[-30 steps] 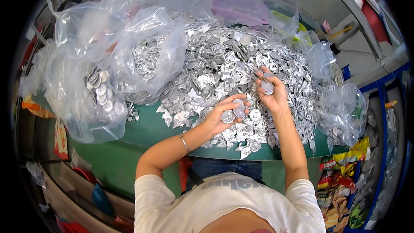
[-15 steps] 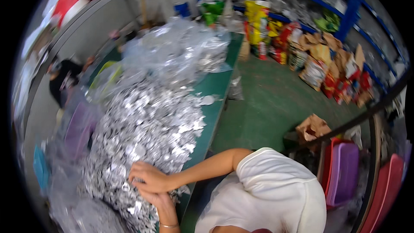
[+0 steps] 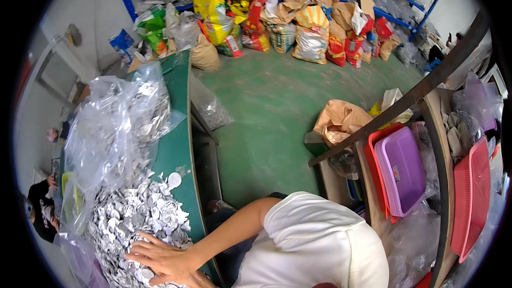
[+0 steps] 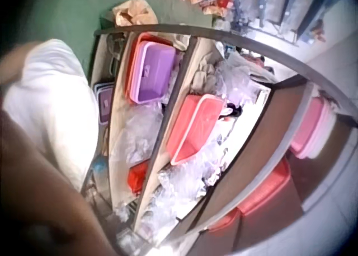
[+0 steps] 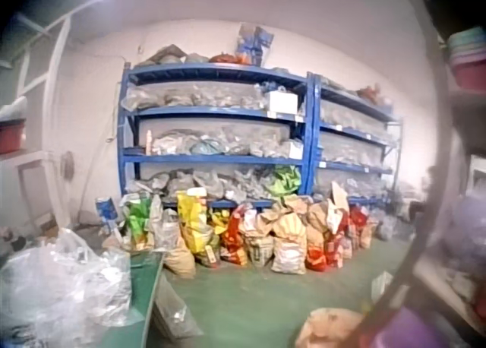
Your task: The person picks up and sorts small shiny metal parts by hand from a large pile on a green table, stacking them into small groups and placing them into nearby plastic bags and containers.
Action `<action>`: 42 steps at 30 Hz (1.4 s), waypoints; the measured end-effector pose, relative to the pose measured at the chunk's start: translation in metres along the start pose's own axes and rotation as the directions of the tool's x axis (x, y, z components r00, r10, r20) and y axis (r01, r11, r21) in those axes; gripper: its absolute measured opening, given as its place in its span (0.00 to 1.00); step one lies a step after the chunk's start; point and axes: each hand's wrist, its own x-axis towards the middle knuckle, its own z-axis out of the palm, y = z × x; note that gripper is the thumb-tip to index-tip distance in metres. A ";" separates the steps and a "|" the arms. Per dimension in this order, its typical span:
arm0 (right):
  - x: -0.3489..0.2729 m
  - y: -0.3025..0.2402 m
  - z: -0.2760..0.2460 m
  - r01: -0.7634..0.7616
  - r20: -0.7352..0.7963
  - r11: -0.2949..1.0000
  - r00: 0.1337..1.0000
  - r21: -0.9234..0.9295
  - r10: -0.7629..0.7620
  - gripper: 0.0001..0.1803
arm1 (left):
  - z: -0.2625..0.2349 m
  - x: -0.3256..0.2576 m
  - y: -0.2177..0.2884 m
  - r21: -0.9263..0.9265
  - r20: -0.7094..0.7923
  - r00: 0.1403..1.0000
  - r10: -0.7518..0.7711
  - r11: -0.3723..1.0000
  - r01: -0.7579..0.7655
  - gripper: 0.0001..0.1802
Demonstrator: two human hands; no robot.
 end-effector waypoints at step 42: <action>-0.005 0.052 0.016 -0.360 -0.019 0.652 0.867 0.667 0.498 0.22 | 0.023 0.022 0.003 -0.272 -0.080 0.996 -0.026 0.962 0.003 0.25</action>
